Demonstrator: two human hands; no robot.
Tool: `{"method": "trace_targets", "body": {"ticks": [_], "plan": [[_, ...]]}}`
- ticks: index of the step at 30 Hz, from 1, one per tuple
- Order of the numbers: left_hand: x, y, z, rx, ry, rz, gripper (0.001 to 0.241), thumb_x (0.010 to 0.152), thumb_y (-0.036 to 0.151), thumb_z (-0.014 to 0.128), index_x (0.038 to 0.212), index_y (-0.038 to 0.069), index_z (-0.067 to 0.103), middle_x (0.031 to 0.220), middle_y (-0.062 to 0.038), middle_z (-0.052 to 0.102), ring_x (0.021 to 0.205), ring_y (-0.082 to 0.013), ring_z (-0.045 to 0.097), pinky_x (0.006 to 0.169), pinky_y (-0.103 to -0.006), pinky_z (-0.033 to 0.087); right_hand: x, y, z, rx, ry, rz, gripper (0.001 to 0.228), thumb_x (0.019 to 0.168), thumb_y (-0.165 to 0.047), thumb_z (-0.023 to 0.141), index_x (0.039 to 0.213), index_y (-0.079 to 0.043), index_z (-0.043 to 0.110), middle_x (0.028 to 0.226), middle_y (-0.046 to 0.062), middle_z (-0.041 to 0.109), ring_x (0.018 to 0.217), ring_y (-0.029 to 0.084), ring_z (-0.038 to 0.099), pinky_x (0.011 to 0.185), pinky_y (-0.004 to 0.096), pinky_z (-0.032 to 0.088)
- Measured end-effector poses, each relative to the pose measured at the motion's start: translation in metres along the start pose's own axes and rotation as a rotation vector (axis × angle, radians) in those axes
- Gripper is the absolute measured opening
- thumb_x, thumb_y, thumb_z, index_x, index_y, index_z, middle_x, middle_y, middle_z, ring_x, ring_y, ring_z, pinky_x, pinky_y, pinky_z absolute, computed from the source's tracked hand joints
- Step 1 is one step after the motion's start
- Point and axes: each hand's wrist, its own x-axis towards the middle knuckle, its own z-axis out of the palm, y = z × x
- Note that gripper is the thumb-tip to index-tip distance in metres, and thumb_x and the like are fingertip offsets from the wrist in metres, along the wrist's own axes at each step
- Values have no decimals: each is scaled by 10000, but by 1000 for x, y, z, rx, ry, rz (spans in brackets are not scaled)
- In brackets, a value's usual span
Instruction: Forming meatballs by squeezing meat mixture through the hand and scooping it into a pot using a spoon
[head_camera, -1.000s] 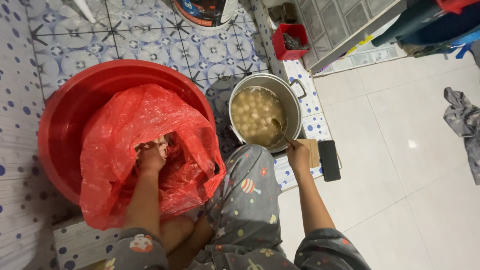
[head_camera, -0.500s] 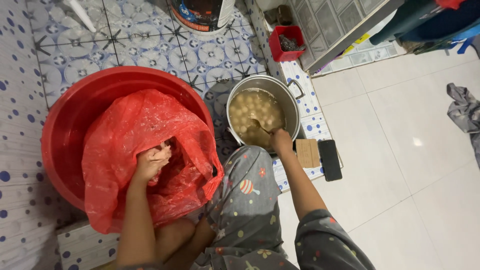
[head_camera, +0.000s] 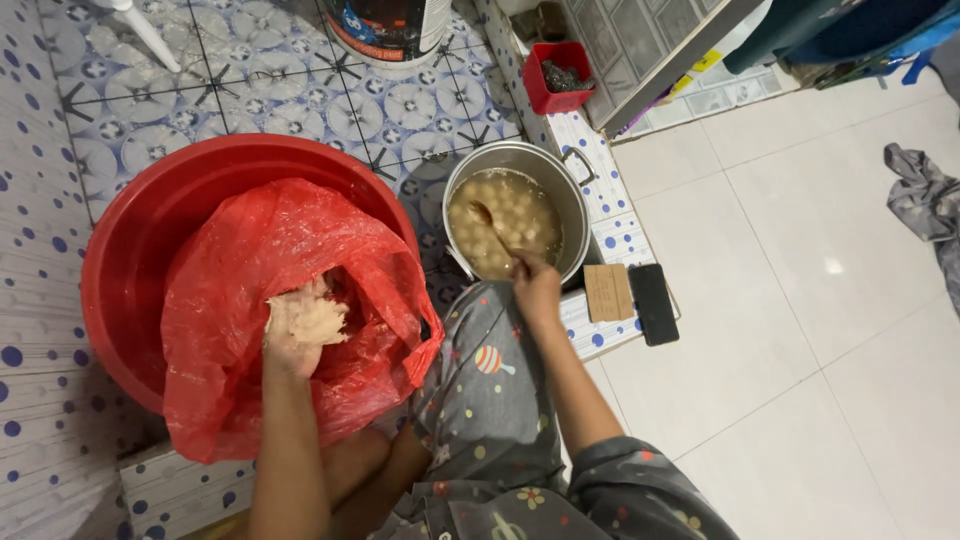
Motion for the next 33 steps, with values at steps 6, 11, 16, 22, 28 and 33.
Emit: {"method": "trace_targets", "body": {"ticks": [6,11,16,22,28,33], "plan": [[-22,9,34,36,148,221,83,997,162,668,973,223,719,925,-42,737,748,-179,717,632,-281,623,-41,-73,24,310,54,-63,239,958,-32,621,1152,-53,761,972,271,750,1002,455,703,857,506,541],[-19,8,41,167,367,299,105,890,-47,768,935,27,709,806,-108,728,662,-185,723,594,-376,663,-47,-68,42,270,51,-165,251,937,-71,677,1135,-179,790,753,97,770,793,264,765,741,376,582],[-21,8,32,218,480,318,96,878,-38,757,889,39,700,807,-101,709,618,-203,699,549,-368,638,-45,-58,49,226,44,-186,261,929,-69,691,1130,-202,792,788,79,777,773,264,764,718,369,586],[-18,15,3,452,263,364,380,1055,388,541,838,87,625,625,-87,584,495,-171,638,379,-334,550,-39,-37,60,290,17,-184,268,951,-27,669,1150,-161,787,928,115,786,765,277,759,734,392,587],[-24,31,14,546,424,506,132,897,110,797,981,75,702,765,-53,607,670,-123,602,612,-252,543,-39,-43,55,300,-11,-167,271,967,-27,654,1167,-156,784,850,115,765,768,257,754,747,371,582],[-31,32,41,671,462,599,316,676,-31,960,840,45,701,839,-91,697,707,-137,643,694,-233,550,-40,-47,55,298,-26,-167,268,965,-13,650,1163,-136,783,798,130,746,758,238,743,763,371,566]]}}
